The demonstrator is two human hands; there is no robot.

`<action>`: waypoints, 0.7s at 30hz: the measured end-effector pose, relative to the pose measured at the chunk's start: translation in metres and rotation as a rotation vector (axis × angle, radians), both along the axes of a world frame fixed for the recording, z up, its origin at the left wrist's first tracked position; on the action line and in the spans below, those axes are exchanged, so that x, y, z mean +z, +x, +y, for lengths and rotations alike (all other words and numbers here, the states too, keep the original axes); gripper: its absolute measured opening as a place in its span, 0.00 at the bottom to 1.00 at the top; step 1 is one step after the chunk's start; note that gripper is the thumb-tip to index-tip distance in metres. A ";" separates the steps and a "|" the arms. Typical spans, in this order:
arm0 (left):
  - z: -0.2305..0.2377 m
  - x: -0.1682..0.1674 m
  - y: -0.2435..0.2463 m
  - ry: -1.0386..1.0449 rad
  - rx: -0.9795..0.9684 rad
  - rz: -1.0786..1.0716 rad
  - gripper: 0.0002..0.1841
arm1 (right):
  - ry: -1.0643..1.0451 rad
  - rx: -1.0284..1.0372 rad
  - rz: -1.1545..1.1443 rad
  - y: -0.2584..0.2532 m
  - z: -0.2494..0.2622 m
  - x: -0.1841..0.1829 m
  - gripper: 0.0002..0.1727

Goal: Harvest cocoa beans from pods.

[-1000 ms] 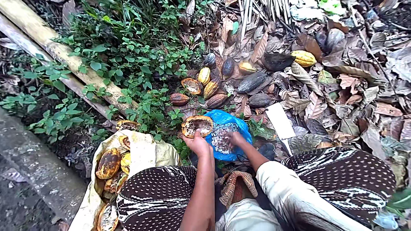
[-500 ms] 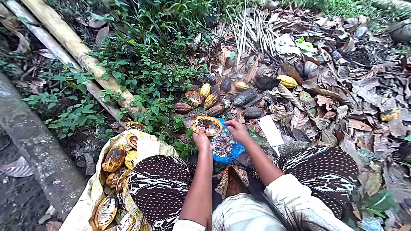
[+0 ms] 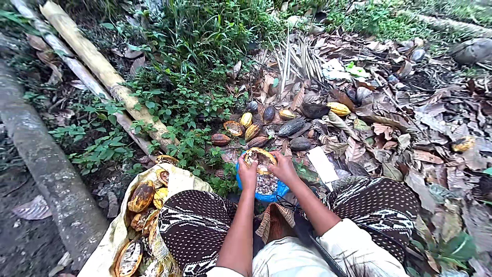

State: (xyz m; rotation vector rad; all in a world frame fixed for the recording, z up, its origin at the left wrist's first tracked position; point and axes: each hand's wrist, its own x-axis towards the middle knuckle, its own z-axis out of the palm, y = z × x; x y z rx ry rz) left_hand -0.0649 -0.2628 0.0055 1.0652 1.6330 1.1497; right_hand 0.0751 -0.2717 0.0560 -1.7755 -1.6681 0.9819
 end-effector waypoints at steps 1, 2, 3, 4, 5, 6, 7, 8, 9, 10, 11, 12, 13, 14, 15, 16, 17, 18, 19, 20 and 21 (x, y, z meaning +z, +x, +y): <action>-0.001 0.003 0.000 0.012 -0.008 0.083 0.31 | -0.006 -0.003 -0.012 0.000 0.000 0.002 0.28; -0.002 0.005 0.001 0.014 -0.007 0.143 0.30 | -0.015 -0.002 -0.024 0.000 0.000 0.003 0.28; -0.002 0.006 0.002 0.012 -0.004 0.179 0.30 | -0.018 -0.003 -0.029 0.000 0.000 0.004 0.28; -0.001 0.004 0.002 0.008 0.003 0.186 0.29 | -0.013 -0.010 -0.030 0.000 -0.001 0.003 0.27; 0.000 0.001 0.002 0.009 0.019 0.158 0.27 | -0.002 -0.019 -0.026 0.000 -0.002 0.002 0.26; 0.003 -0.004 0.002 0.017 0.041 0.092 0.25 | 0.009 -0.019 -0.015 0.000 -0.003 0.001 0.26; 0.005 -0.008 0.002 0.029 0.058 -0.008 0.24 | 0.019 -0.010 -0.009 0.000 -0.003 0.000 0.25; 0.007 -0.012 0.003 0.029 0.065 -0.116 0.24 | 0.027 0.004 -0.008 0.000 -0.003 -0.001 0.26; 0.007 -0.013 0.003 0.022 0.070 -0.191 0.24 | 0.014 0.015 -0.019 0.000 -0.003 -0.001 0.26; 0.007 -0.014 0.003 0.011 0.072 -0.225 0.25 | -0.015 0.023 -0.037 0.000 -0.001 -0.001 0.26; 0.007 -0.014 0.003 0.004 0.067 -0.232 0.25 | -0.051 0.027 -0.062 0.001 0.000 -0.001 0.26; 0.007 -0.013 0.003 0.004 0.054 -0.222 0.26 | -0.077 0.022 -0.086 0.001 0.002 -0.002 0.26; 0.006 -0.012 0.004 0.007 0.042 -0.203 0.27 | -0.092 0.011 -0.100 0.003 0.005 -0.004 0.28; 0.005 -0.010 0.005 0.014 0.036 -0.185 0.28 | -0.095 -0.001 -0.110 0.005 0.007 -0.007 0.30; 0.004 -0.008 0.006 0.017 0.026 -0.171 0.28 | -0.095 -0.009 -0.121 0.006 0.009 -0.011 0.32; 0.003 -0.005 0.007 0.017 0.008 -0.160 0.29 | -0.101 -0.015 -0.140 0.007 0.011 -0.014 0.32; 0.001 -0.003 0.008 0.019 -0.014 -0.149 0.28 | -0.105 -0.022 -0.159 0.008 0.012 -0.016 0.32; 0.000 -0.002 0.009 0.021 -0.037 -0.135 0.28 | -0.115 -0.029 -0.170 0.008 0.012 -0.016 0.32; -0.001 -0.002 0.009 0.021 -0.058 -0.127 0.29 | -0.118 -0.033 -0.179 0.008 0.012 -0.016 0.31; -0.001 -0.002 0.009 0.021 -0.070 -0.120 0.29 | -0.121 -0.035 -0.182 0.008 0.012 -0.016 0.31; -0.002 -0.002 0.009 0.026 -0.079 -0.112 0.30 | -0.125 -0.040 -0.179 0.007 0.012 -0.016 0.31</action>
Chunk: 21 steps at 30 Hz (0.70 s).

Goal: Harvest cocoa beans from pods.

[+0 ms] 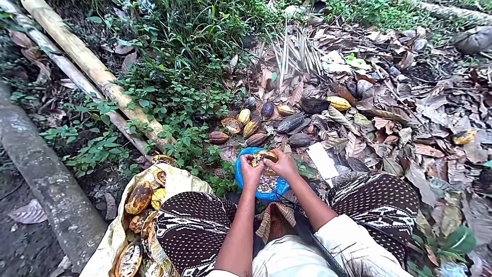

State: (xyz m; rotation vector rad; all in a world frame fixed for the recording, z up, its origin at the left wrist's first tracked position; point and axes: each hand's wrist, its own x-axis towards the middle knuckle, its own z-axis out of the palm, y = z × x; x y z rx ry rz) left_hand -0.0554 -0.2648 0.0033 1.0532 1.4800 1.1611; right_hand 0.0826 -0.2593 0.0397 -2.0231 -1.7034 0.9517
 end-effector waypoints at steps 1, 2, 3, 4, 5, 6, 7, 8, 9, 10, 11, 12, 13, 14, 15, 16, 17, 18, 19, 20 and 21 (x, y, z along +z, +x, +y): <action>-0.001 0.000 0.001 0.012 -0.005 0.005 0.31 | -0.005 -0.011 0.010 -0.001 0.000 -0.001 0.31; -0.002 -0.001 0.002 0.030 -0.004 0.011 0.32 | -0.006 -0.031 0.030 -0.002 -0.001 -0.001 0.31; -0.004 0.000 0.003 0.053 -0.007 0.021 0.32 | 0.002 -0.055 0.058 -0.002 -0.001 -0.003 0.31; -0.004 0.001 0.004 0.075 -0.009 0.034 0.32 | 0.009 -0.075 0.089 -0.002 -0.001 -0.004 0.30; -0.005 0.003 0.005 0.092 -0.008 0.048 0.32 | 0.013 -0.089 0.117 -0.002 -0.001 -0.004 0.30; -0.006 0.004 0.006 0.109 -0.005 0.063 0.31 | 0.022 -0.099 0.141 -0.002 0.000 -0.005 0.30; -0.008 0.004 0.008 0.124 0.000 0.082 0.31 | 0.031 -0.109 0.164 -0.002 0.000 -0.006 0.30; -0.009 0.004 0.010 0.138 0.005 0.107 0.31 | 0.036 -0.119 0.187 -0.002 0.000 -0.008 0.30; -0.010 0.003 0.011 0.151 0.011 0.134 0.30 | 0.034 -0.131 0.208 -0.003 0.000 -0.009 0.30; -0.011 0.003 0.011 0.164 0.017 0.163 0.30 | 0.028 -0.143 0.227 -0.004 0.001 -0.010 0.30; -0.012 0.003 0.012 0.173 0.019 0.194 0.30 | 0.023 -0.155 0.244 -0.004 0.001 -0.011 0.29; -0.014 0.003 0.013 0.180 0.023 0.228 0.29 | 0.016 -0.165 0.255 -0.005 0.001 -0.012 0.29; -0.014 0.003 0.013 0.189 0.028 0.263 0.28 | 0.010 -0.174 0.266 -0.005 0.002 -0.013 0.29; -0.015 0.003 0.014 0.200 0.033 0.301 0.28 | 0.006 -0.184 0.278 -0.005 0.002 -0.013 0.29; -0.016 0.003 0.015 0.217 0.042 0.336 0.28 | 0.001 -0.192 0.296 -0.006 0.003 -0.013 0.28; -0.017 0.002 0.016 0.235 0.049 0.367 0.28 | -0.002 -0.200 0.311 -0.006 0.003 -0.013 0.28; -0.017 0.002 0.017 0.240 0.053 0.388 0.28 | -0.005 -0.207 0.324 -0.006 0.002 -0.013 0.28; -0.018 0.002 0.017 0.240 0.057 0.406 0.28 | -0.009 -0.210 0.336 -0.007 0.002 -0.015 0.28; -0.019 0.000 0.018 0.248 0.069 0.423 0.28 | -0.012 -0.212 0.349 -0.007 0.002 -0.017 0.28; -0.019 -0.001 0.018 0.251 0.083 0.443 0.28 | -0.014 -0.217 0.367 -0.007 0.003 -0.021 0.27; -0.019 -0.001 0.019 0.249 0.096 0.459 0.28 | -0.017 -0.223 0.394 -0.008 0.003 -0.025 0.27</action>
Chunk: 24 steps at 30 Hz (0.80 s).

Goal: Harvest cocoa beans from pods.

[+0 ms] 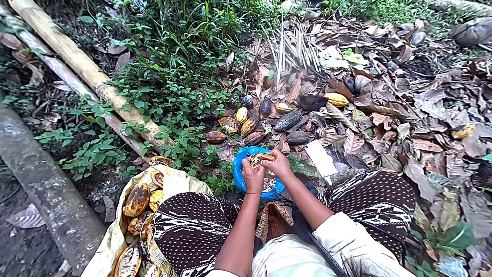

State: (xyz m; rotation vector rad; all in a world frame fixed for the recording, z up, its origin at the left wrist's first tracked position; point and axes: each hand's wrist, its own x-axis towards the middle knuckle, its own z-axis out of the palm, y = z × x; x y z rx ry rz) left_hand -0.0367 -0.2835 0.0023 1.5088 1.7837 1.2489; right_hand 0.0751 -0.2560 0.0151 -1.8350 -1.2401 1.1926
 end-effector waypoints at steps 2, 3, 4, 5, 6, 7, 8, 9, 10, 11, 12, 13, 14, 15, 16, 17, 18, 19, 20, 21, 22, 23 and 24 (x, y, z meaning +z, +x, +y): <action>0.000 0.003 0.001 -0.030 0.010 0.009 0.27 | 0.004 -0.019 0.069 -0.001 0.000 -0.004 0.25; 0.000 0.006 0.001 -0.050 0.008 0.013 0.27 | 0.007 -0.025 0.106 -0.001 0.000 -0.004 0.24; 0.000 0.010 0.001 -0.062 0.003 0.013 0.27 | 0.012 -0.027 0.148 -0.002 -0.002 0.000 0.23; 0.001 0.016 -0.001 -0.064 -0.008 0.008 0.28 | 0.016 -0.022 0.190 -0.002 -0.004 0.005 0.22; 0.003 0.024 -0.004 -0.061 -0.027 -0.005 0.29 | 0.017 -0.005 0.231 -0.003 -0.006 0.014 0.22; 0.004 0.035 -0.010 -0.055 -0.050 -0.016 0.30 | 0.023 0.021 0.269 -0.003 -0.008 0.023 0.23; 0.004 0.050 -0.018 -0.041 -0.076 -0.022 0.31 | 0.052 0.058 0.293 -0.003 -0.010 0.033 0.24; 0.003 0.067 -0.029 -0.001 -0.094 -0.012 0.30 | 0.103 0.093 0.297 -0.002 -0.012 0.043 0.26; 0.000 0.086 -0.045 0.080 -0.102 0.011 0.29 | 0.170 0.119 0.271 0.002 -0.014 0.054 0.27; -0.004 0.105 -0.066 0.167 -0.091 0.043 0.28 | 0.245 0.143 0.222 0.009 -0.016 0.064 0.27; -0.011 0.127 -0.090 0.250 -0.065 0.080 0.29 | 0.327 0.153 0.174 0.020 -0.017 0.074 0.25; -0.019 0.149 -0.116 0.321 -0.021 0.125 0.29 | 0.408 0.142 0.132 0.034 -0.017 0.084 0.23; -0.031 0.170 -0.145 0.376 0.049 0.201 0.29 | 0.460 0.130 0.106 0.049 -0.020 0.097 0.21; -0.042 0.184 -0.174 0.448 0.147 0.311 0.29 | 0.493 0.115 0.078 0.065 -0.026 0.110 0.20; -0.055 0.193 -0.203 0.485 0.242 0.433 0.27 | 0.518 0.089 0.052 0.080 -0.033 0.121 0.21; -0.066 0.198 -0.229 0.509 0.338 0.543 0.25 | 0.537 0.057 0.023 0.094 -0.039 0.129 0.21; -0.077 0.198 -0.253 0.463 0.399 0.636 0.24 | 0.562 0.017 0.020 0.108 -0.043 0.133 0.22; -0.089 0.193 -0.276 0.376 0.427 0.705 0.23 | 0.592 -0.029 0.035 0.118 -0.046 0.133 0.22; -0.100 0.181 -0.296 0.274 0.433 0.746 0.22 | 0.609 -0.073 0.057 0.123 -0.049 0.135 0.21; -0.112 0.160 -0.314 0.185 0.419 0.774 0.21 | 0.619 -0.104 0.076 0.125 -0.052 0.136 0.20; -0.125 0.134 -0.329 0.081 0.384 0.785 0.19 | 0.623 -0.116 0.084 0.125 -0.056 0.136 0.19; -0.139 0.104 -0.339 -0.037 0.312 0.776 0.18 | 0.621 -0.114 0.081 0.122 -0.059 0.136 0.18; -0.154 0.072 -0.345 -0.173 0.214 0.773 0.18 | 0.616 -0.102 0.081 0.119 -0.060 0.136 0.18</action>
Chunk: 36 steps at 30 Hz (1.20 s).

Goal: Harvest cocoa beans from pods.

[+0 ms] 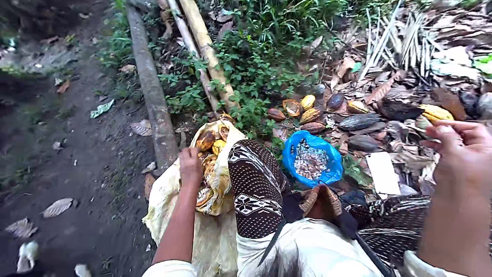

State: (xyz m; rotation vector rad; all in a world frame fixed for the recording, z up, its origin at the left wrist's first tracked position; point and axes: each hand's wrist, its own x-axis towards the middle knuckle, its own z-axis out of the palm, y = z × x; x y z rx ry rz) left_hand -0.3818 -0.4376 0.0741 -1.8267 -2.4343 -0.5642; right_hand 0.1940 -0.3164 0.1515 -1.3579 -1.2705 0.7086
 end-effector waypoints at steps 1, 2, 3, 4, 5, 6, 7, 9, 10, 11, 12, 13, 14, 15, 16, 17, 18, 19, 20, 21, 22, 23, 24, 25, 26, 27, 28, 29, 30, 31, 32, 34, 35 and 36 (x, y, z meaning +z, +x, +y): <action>-0.013 -0.032 -0.004 -0.163 -0.044 -0.022 0.19 | -0.005 0.013 -0.009 -0.005 -0.001 0.000 0.17; -0.023 -0.056 -0.005 -0.302 -0.089 -0.045 0.23 | -0.016 0.020 -0.010 -0.011 -0.002 0.000 0.15; -0.028 -0.068 -0.005 -0.365 -0.105 -0.068 0.23 | -0.028 0.038 -0.019 -0.019 -0.002 -0.001 0.15; -0.030 -0.069 -0.006 -0.352 -0.087 -0.133 0.19 | -0.043 0.065 -0.046 -0.028 -0.002 -0.001 0.16; -0.029 -0.060 -0.010 -0.341 -0.038 -0.240 0.15 | -0.068 0.111 -0.090 -0.039 -0.001 0.001 0.17; -0.026 -0.050 -0.016 -0.320 0.031 -0.368 0.15 | -0.093 0.178 -0.142 -0.054 -0.001 0.004 0.19; -0.022 -0.040 -0.025 -0.281 0.120 -0.471 0.15 | -0.109 0.254 -0.186 -0.074 -0.001 0.012 0.19; -0.009 -0.033 -0.052 -0.139 0.283 -0.525 0.17 | -0.050 0.427 -0.258 -0.125 0.000 0.029 0.16; -0.001 -0.033 -0.069 -0.106 0.350 -0.482 0.20 | 0.015 0.517 -0.288 -0.156 0.000 0.037 0.15; 0.005 -0.032 -0.083 -0.110 0.410 -0.447 0.25 | 0.095 0.606 -0.311 -0.189 -0.002 0.044 0.14; 0.010 -0.032 -0.092 -0.143 0.461 -0.434 0.30 | 0.167 0.699 -0.331 -0.226 -0.007 0.050 0.12; 0.013 -0.034 -0.098 -0.215 0.502 -0.444 0.35 | 0.200 0.806 -0.352 -0.264 -0.016 0.054 0.11; 0.014 -0.038 -0.102 -0.305 0.525 -0.466 0.38 | 0.166 0.933 -0.381 -0.302 -0.027 0.056 0.11; 0.015 -0.046 -0.105 -0.388 0.534 -0.492 0.37 | 0.074 1.073 -0.421 -0.340 -0.039 0.054 0.12; 0.015 -0.060 -0.110 -0.437 0.533 -0.498 0.33 | -0.050 1.211 -0.477 -0.375 -0.048 0.046 0.16; 0.014 -0.071 -0.111 -0.470 0.539 -0.486 0.28 | -0.167 1.320 -0.537 -0.406 -0.056 0.030 0.21; 0.014 -0.074 -0.108 -0.495 0.567 -0.448 0.24 | -0.267 1.392 -0.610 -0.429 -0.061 0.010 0.29; 0.015 -0.071 -0.104 -0.498 0.609 -0.410 0.23 | -0.339 1.418 -0.682 -0.443 -0.064 -0.010 0.35; 0.015 -0.068 -0.101 -0.469 0.642 -0.396 0.23 | -0.382 1.412 -0.751 -0.450 -0.064 -0.030 0.39; 0.013 -0.064 -0.100 -0.426 0.668 -0.394 0.23 | -0.407 1.402 -0.833 -0.451 -0.061 -0.048 0.40; 0.008 -0.060 -0.099 -0.385 0.683 -0.407 0.23 | -0.419 1.402 -0.926 -0.451 -0.059 -0.062 0.39; -0.002 -0.058 -0.099 -0.349 0.693 -0.430 0.23 | -0.415 1.411 -0.990 -0.448 -0.058 -0.074 0.37; -0.012 -0.058 -0.103 -0.306 0.703 -0.459 0.22 | -0.427 1.412 -1.029 -0.446 -0.057 -0.081 0.33; -0.020 -0.056 -0.109 -0.254 0.706 -0.487 0.21 | -0.493 1.390 -1.048 -0.443 -0.057 -0.080 0.29; -0.025 -0.053 -0.113 -0.199 0.701 -0.507 0.20 | -0.588 1.346 -1.076 -0.440 -0.058 -0.075 0.25; -0.029 -0.049 -0.115 -0.159 0.697 -0.512 0.19 | -0.666 1.325 -1.161 -0.439 -0.060 -0.068 0.24; -0.034 -0.044 -0.114 -0.134 0.690 -0.507 0.19 | -0.679 1.328 -1.261 -0.439 -0.063 -0.064 0.23; -0.040 -0.037 -0.112 -0.109 0.682 -0.499 0.18 | -0.628 1.351 -1.340 -0.441 -0.066 -0.061 0.21; -0.044 -0.029 -0.110 -0.079 0.675 -0.492 0.18 | -0.561 1.371 -1.378 -0.441 -0.067 -0.055 0.21; -0.047 -0.022 -0.107 -0.037 0.672 -0.492 0.17 | -0.481 1.381 -1.401 -0.440 -0.067 -0.048 0.20; -0.051 -0.016 -0.103 0.025 0.664 -0.507 0.16 | -0.413 1.386 -1.405 -0.435 -0.065 -0.040 0.18; -0.062 -0.004 -0.095 0.172 0.665 -0.581 0.13 | -0.308 1.400 -1.336 -0.417 -0.064 -0.027 0.17; -0.068 0.007 -0.090 0.251 0.670 -0.630 0.12 | -0.261 1.398 -1.276 -0.406 -0.065 -0.023 0.17; -0.074 0.022 -0.083 0.321 0.663 -0.665 0.10 | -0.223 1.392 -1.215 -0.393 -0.067 -0.016 0.16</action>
